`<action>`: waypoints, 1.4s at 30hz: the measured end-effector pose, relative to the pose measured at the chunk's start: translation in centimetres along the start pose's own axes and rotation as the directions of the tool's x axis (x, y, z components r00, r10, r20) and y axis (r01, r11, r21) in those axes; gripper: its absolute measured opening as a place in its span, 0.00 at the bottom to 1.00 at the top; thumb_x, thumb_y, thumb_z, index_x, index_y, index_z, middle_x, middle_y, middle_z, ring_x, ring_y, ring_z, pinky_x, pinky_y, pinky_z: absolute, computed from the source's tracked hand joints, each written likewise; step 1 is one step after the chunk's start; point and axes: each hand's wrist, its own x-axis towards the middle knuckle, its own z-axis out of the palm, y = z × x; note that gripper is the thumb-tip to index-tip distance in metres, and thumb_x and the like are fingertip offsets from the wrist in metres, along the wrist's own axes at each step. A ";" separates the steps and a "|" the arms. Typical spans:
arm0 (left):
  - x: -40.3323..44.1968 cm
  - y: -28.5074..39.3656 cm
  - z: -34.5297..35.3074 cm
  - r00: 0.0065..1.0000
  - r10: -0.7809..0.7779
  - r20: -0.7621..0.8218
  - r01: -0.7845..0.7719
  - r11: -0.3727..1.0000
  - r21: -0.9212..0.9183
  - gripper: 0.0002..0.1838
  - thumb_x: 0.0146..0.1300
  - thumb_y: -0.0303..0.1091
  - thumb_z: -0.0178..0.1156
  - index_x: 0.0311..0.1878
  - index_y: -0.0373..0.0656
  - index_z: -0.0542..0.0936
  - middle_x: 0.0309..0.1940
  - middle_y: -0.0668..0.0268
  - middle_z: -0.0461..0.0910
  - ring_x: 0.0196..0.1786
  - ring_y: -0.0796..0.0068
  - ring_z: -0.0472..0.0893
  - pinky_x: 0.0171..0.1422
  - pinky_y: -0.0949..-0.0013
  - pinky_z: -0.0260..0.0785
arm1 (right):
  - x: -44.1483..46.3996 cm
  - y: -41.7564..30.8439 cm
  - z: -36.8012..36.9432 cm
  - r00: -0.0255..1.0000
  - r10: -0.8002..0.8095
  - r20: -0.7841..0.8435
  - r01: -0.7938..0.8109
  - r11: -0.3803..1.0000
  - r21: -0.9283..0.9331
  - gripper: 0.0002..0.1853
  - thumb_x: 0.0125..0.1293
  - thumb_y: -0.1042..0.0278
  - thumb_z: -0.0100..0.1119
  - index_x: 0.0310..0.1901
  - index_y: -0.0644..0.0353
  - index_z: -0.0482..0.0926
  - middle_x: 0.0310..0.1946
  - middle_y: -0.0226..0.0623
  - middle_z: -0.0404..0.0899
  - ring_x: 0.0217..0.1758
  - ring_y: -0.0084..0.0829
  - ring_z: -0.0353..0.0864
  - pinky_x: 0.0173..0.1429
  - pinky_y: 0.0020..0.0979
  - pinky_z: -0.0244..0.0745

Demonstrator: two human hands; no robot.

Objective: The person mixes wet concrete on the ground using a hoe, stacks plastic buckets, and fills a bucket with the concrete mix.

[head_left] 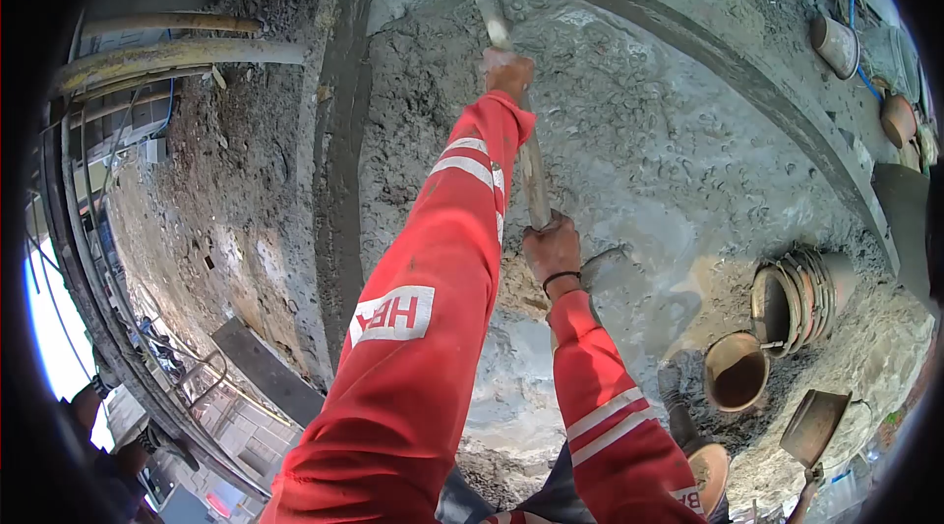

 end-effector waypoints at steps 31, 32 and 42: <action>-15.8 -2.4 -7.0 0.968 -0.102 -0.228 -0.129 0.580 -0.804 0.10 0.56 0.19 0.50 0.40 0.39 0.64 0.18 0.66 0.66 0.15 0.75 0.68 0.17 0.69 0.64 | -0.6 7.4 -6.5 0.921 -0.359 0.150 0.389 0.852 -0.352 0.16 0.49 0.63 0.63 0.41 0.55 0.79 0.27 0.51 0.81 0.35 0.52 0.82 0.39 0.49 0.77; -12.0 -1.4 -4.3 0.971 -0.120 -0.206 -0.091 0.614 -0.784 0.07 0.56 0.21 0.49 0.38 0.38 0.65 0.19 0.66 0.66 0.16 0.74 0.68 0.18 0.69 0.64 | 2.4 5.5 -9.3 0.928 -0.348 0.134 0.372 0.835 -0.406 0.15 0.49 0.64 0.62 0.41 0.54 0.80 0.29 0.52 0.82 0.36 0.53 0.82 0.41 0.48 0.78; -3.6 -0.4 14.0 0.983 0.153 0.097 -0.100 0.908 -0.408 0.07 0.63 0.34 0.50 0.37 0.39 0.70 0.20 0.61 0.69 0.17 0.66 0.72 0.21 0.61 0.68 | 5.0 10.8 -18.5 0.980 -0.088 0.178 0.126 0.968 -0.219 0.17 0.53 0.62 0.61 0.44 0.58 0.81 0.38 0.54 0.82 0.45 0.54 0.81 0.51 0.45 0.78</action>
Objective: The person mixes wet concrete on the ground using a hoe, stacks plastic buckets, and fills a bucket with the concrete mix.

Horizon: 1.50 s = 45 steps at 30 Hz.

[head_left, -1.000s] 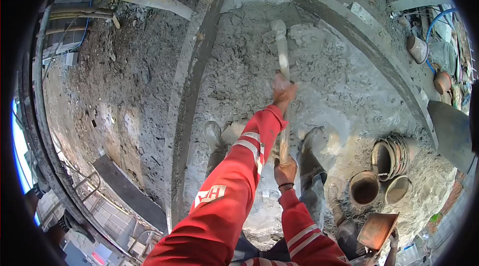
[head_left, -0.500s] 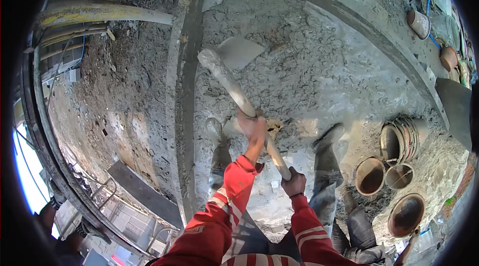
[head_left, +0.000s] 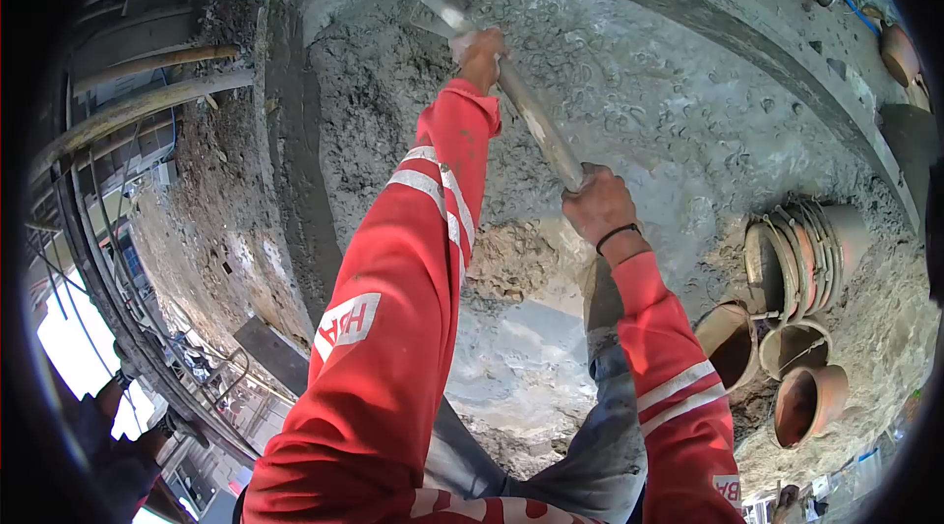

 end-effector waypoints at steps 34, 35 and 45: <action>-6.8 4.1 -26.7 0.805 0.571 -0.160 -0.560 0.821 0.111 0.24 0.45 0.22 0.61 0.49 0.33 0.69 0.30 0.54 0.77 0.31 0.59 0.78 0.41 0.63 0.72 | 7.2 -13.8 40.4 0.917 -0.166 -0.362 0.369 0.696 0.616 0.12 0.54 0.72 0.63 0.42 0.61 0.82 0.30 0.47 0.83 0.33 0.43 0.85 0.39 0.34 0.76; -4.1 3.5 -26.8 0.806 0.570 -0.162 -0.553 0.821 0.140 0.25 0.45 0.23 0.62 0.50 0.33 0.69 0.32 0.51 0.78 0.33 0.55 0.79 0.44 0.60 0.72 | 9.0 -13.9 42.2 0.919 -0.152 -0.364 0.362 0.687 0.630 0.12 0.54 0.70 0.63 0.41 0.61 0.82 0.30 0.48 0.83 0.34 0.45 0.85 0.39 0.35 0.76; 0.8 8.5 -26.6 0.956 0.199 -0.215 -0.044 0.823 0.567 0.31 0.44 0.31 0.67 0.53 0.30 0.70 0.44 0.41 0.79 0.48 0.43 0.80 0.56 0.54 0.74 | 0.6 -23.6 32.3 0.972 0.073 -0.225 0.048 0.871 0.489 0.13 0.53 0.62 0.63 0.36 0.61 0.82 0.33 0.51 0.83 0.39 0.53 0.82 0.44 0.45 0.77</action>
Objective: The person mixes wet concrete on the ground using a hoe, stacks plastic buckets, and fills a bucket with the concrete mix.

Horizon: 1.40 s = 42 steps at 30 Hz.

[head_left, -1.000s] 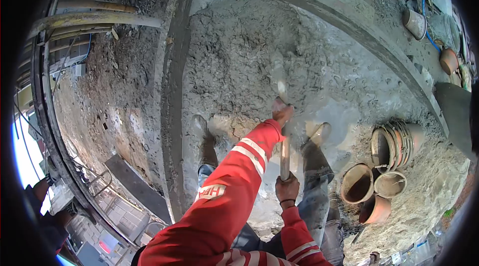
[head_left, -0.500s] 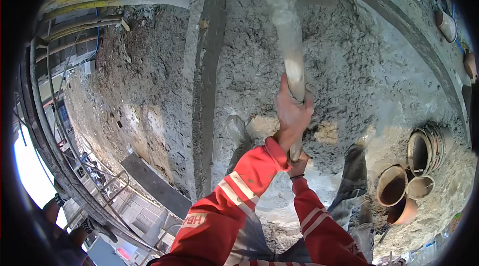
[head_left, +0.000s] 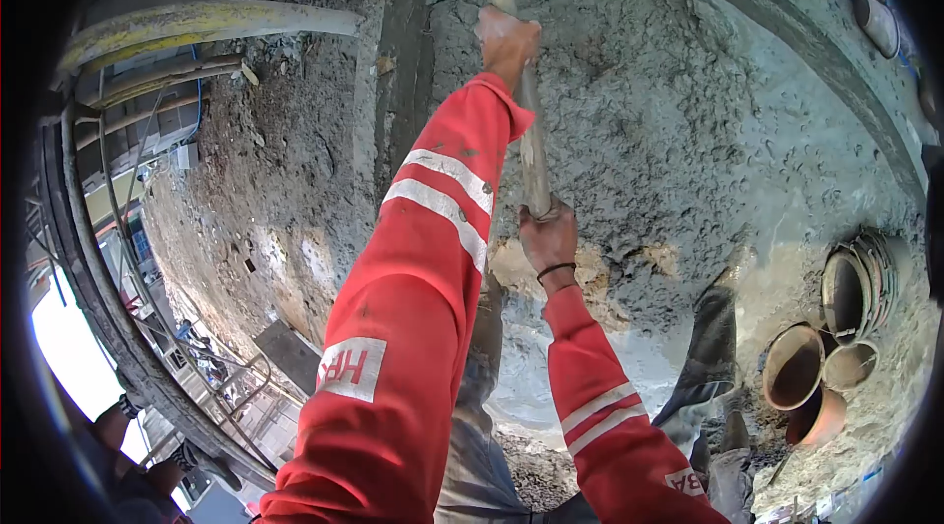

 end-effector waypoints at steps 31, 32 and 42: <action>0.9 -8.1 4.8 0.991 0.065 -0.113 -0.089 0.972 -0.216 0.19 0.46 0.27 0.62 0.42 0.26 0.76 0.29 0.50 0.80 0.24 0.61 0.82 0.29 0.63 0.76 | 1.8 7.0 2.5 1.000 -0.020 -0.018 0.015 0.975 -0.220 0.18 0.45 0.64 0.63 0.42 0.53 0.79 0.32 0.49 0.82 0.37 0.54 0.82 0.42 0.50 0.77; 0.9 -7.4 3.7 0.992 0.061 -0.109 -0.083 0.975 -0.208 0.19 0.46 0.27 0.62 0.42 0.26 0.76 0.29 0.50 0.80 0.24 0.61 0.82 0.29 0.63 0.76 | 0.5 4.6 2.2 0.997 0.070 0.041 -0.058 0.967 -0.247 0.18 0.46 0.63 0.62 0.43 0.52 0.80 0.32 0.50 0.83 0.38 0.54 0.82 0.44 0.50 0.77; -6.6 1.7 5.1 0.970 -0.009 0.242 -0.037 0.983 0.182 0.23 0.46 0.34 0.65 0.46 0.32 0.77 0.46 0.42 0.80 0.51 0.47 0.81 0.54 0.58 0.75 | -6.2 2.0 -3.1 0.981 0.194 0.020 -0.178 0.850 0.495 0.11 0.50 0.70 0.60 0.32 0.70 0.78 0.26 0.49 0.83 0.31 0.45 0.84 0.40 0.40 0.76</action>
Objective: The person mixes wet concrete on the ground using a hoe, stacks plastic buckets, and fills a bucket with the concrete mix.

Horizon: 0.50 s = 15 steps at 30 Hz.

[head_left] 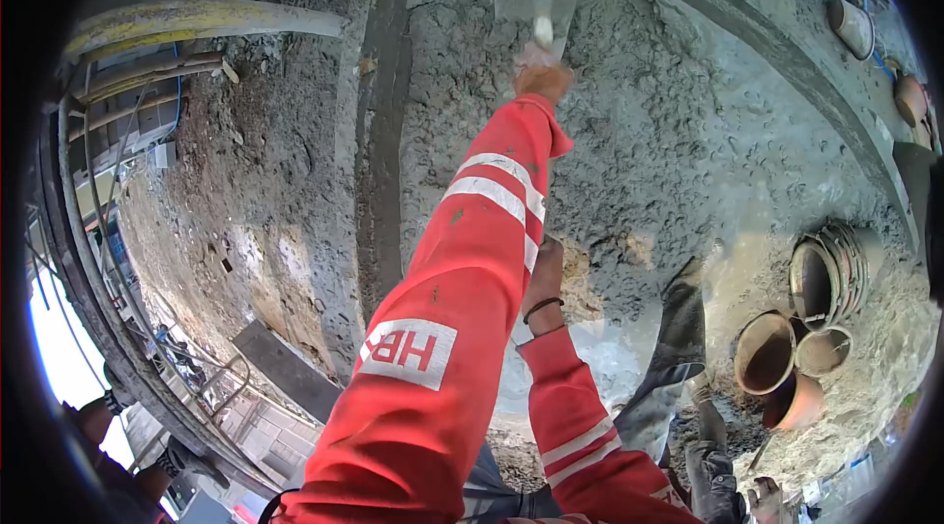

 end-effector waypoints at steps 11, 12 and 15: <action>-31.7 -17.8 3.6 0.978 -0.191 0.080 0.207 0.878 -0.432 0.21 0.47 0.26 0.60 0.48 0.35 0.76 0.36 0.51 0.82 0.41 0.51 0.82 0.47 0.56 0.73 | -25.0 9.0 -18.3 0.971 0.227 -0.075 -0.174 0.458 -0.872 0.11 0.48 0.63 0.63 0.34 0.55 0.81 0.28 0.48 0.83 0.34 0.53 0.82 0.40 0.48 0.78; -34.9 -18.8 4.8 0.962 -0.256 0.094 0.271 0.855 -0.441 0.23 0.46 0.26 0.60 0.50 0.35 0.76 0.36 0.52 0.82 0.42 0.51 0.82 0.47 0.56 0.73 | -26.9 10.7 -20.1 0.967 0.239 -0.088 -0.183 0.413 -0.892 0.10 0.48 0.63 0.63 0.33 0.55 0.81 0.27 0.48 0.82 0.33 0.53 0.82 0.40 0.48 0.78; -39.6 -14.7 2.3 0.956 -0.288 0.062 0.284 0.848 -0.447 0.27 0.46 0.26 0.58 0.55 0.39 0.73 0.35 0.51 0.82 0.42 0.50 0.82 0.47 0.56 0.73 | -29.9 12.7 -22.7 0.998 0.059 0.012 -0.025 0.586 -0.810 0.07 0.48 0.73 0.63 0.31 0.63 0.80 0.24 0.52 0.79 0.29 0.54 0.80 0.34 0.47 0.77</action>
